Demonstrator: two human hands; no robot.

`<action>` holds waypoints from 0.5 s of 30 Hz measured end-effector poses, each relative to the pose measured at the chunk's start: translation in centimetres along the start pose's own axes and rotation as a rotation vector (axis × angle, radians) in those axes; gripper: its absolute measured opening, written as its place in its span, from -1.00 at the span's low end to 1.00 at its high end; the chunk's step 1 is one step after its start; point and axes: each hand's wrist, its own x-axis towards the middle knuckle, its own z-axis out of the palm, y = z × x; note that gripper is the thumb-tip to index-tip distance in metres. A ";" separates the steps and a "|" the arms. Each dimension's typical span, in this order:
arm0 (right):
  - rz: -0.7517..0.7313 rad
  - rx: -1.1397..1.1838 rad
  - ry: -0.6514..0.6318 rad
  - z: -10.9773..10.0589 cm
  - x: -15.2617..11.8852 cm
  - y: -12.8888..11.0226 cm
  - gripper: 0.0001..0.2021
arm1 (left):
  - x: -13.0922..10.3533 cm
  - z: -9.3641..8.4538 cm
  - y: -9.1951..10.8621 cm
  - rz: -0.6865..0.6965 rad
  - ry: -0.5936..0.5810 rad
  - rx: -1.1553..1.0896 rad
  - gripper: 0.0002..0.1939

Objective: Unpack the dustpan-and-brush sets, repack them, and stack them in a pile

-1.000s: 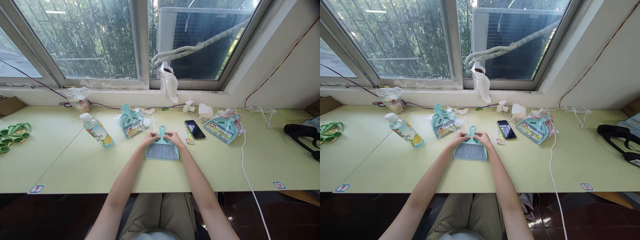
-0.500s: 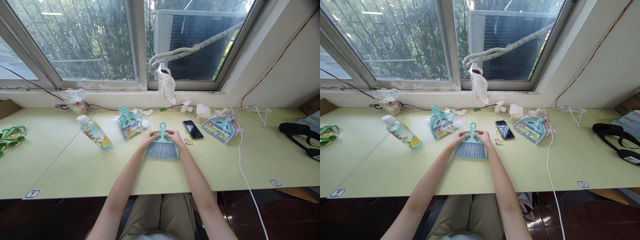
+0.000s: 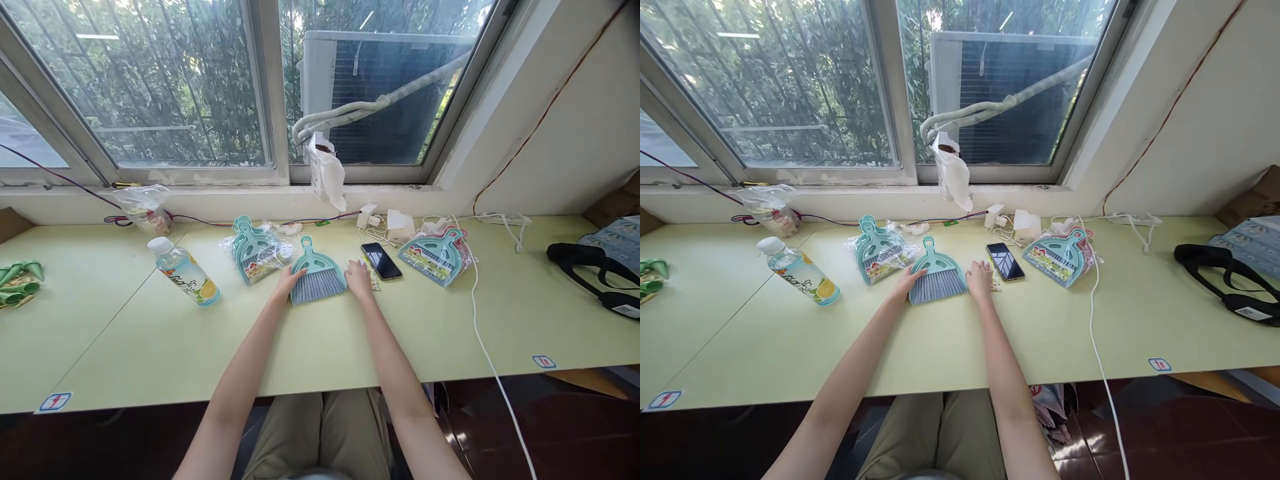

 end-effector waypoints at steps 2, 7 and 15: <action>-0.083 0.019 -0.038 0.8 -0.4 -0.8 -0.60 | 0.2 -0.2 -0.1 0.015 0.048 0.010 -0.60; -0.118 0.070 -0.003 0.6 -0.8 -1.4 -0.55 | 0.7 -0.6 -0.5 0.002 0.149 -0.043 -0.57; 0.122 -0.030 -0.090 -1.0 -0.5 -0.4 -0.56 | 1.1 -0.5 -1.1 -0.002 0.195 -0.094 -0.61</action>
